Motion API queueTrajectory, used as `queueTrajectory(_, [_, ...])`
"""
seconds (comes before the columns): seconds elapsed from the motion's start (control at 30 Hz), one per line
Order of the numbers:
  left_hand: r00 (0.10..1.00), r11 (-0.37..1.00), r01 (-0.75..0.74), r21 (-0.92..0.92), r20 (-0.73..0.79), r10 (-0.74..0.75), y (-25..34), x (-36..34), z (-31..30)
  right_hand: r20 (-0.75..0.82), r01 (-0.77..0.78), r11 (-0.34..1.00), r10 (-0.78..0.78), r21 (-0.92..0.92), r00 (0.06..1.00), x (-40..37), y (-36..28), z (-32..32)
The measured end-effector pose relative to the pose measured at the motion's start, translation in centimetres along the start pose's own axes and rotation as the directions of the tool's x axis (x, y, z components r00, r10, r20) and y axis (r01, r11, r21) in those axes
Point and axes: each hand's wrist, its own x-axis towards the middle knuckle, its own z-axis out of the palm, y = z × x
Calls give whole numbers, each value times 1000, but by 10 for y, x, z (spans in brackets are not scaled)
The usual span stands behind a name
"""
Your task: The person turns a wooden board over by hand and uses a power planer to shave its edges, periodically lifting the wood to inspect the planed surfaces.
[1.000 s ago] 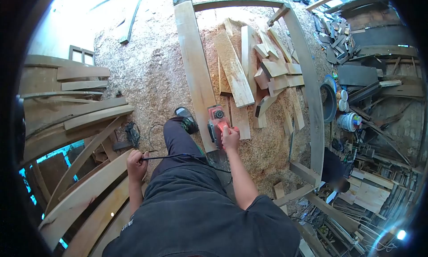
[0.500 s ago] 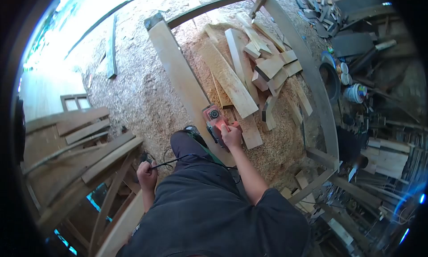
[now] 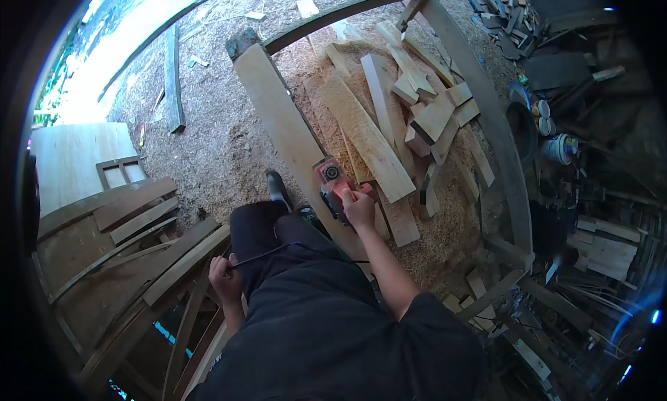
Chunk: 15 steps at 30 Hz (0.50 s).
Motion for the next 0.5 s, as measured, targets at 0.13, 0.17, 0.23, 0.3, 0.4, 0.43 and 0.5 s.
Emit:
queueTrajectory(0.13, [1000,999,22,-25,-10,-22,-10,21,1,15,-21,1000,21,18,1000,19,-18,13])
queueTrajectory(0.17, [1000,999,22,-31,-11,-23,-15,26,2,17,-37,999,36,29,999,23,-23,15])
queueTrajectory(0.23, [1000,999,22,-41,-14,-23,-25,37,4,16,-51,998,50,37,999,32,-32,22])
queueTrajectory(0.3, [998,997,55,-55,-16,-56,-30,52,9,23,-49,996,48,74,999,43,-44,26])
queueTrajectory(0.4, [997,996,74,-48,6,-74,-36,71,12,16,-40,999,40,36,999,57,-55,33])
queueTrajectory(0.43, [997,996,75,-50,11,-74,-38,77,13,13,-45,998,45,35,999,61,-58,35])
queueTrajectory(0.5, [998,997,64,-47,18,-63,-42,89,16,17,-37,999,36,39,999,68,-63,40])
